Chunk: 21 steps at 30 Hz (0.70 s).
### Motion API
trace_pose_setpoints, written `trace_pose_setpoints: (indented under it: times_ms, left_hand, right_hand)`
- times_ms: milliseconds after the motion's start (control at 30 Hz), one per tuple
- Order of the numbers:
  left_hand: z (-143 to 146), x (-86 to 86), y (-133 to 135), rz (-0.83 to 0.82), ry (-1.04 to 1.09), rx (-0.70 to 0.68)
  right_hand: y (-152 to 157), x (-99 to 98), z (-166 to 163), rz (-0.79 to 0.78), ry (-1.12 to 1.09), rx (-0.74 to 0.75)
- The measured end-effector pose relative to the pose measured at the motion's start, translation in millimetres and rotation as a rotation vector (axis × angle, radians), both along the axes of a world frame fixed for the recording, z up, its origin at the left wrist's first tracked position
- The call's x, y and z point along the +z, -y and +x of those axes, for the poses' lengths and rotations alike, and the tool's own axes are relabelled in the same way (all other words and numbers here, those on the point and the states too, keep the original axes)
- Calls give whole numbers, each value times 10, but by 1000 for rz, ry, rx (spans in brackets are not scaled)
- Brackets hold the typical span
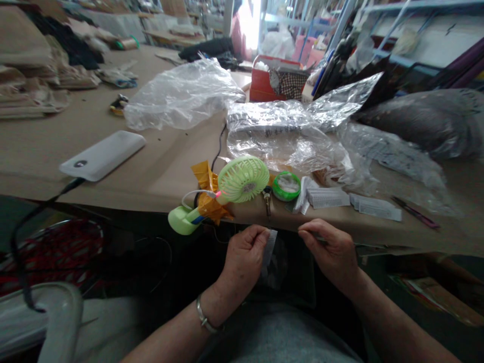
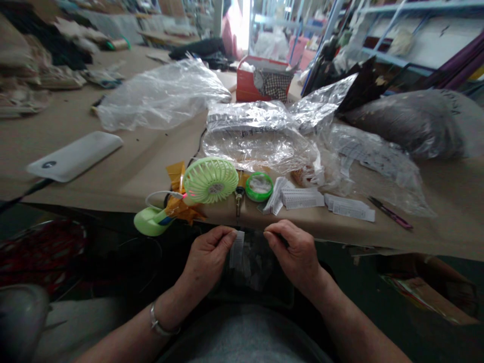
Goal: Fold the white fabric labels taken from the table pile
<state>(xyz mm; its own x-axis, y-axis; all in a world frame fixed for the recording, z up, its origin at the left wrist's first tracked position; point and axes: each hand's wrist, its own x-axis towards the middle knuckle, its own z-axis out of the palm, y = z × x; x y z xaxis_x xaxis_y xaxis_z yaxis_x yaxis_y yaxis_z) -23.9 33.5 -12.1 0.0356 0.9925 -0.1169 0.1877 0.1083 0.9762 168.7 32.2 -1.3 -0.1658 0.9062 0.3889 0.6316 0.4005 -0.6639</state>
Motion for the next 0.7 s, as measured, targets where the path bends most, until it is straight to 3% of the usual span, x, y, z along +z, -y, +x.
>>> trace_pose_setpoints:
  times_ms: [133,300,533,700]
  left_hand:
    - [29,-143,23,-82,-35,-36]
    - [52,-230,55,-147,-74,-60]
    - [145,-183,57,-203,93,-102]
    - [269,-30,39,-462,419,-141]
  right_hand:
    - [-144,-58,222,281,312,-103]
    - [-243,-194,206,319,552,-134]
    - [-227,-223,243,378,364,-120]
    - [-86,-130,237,358,190,-79]
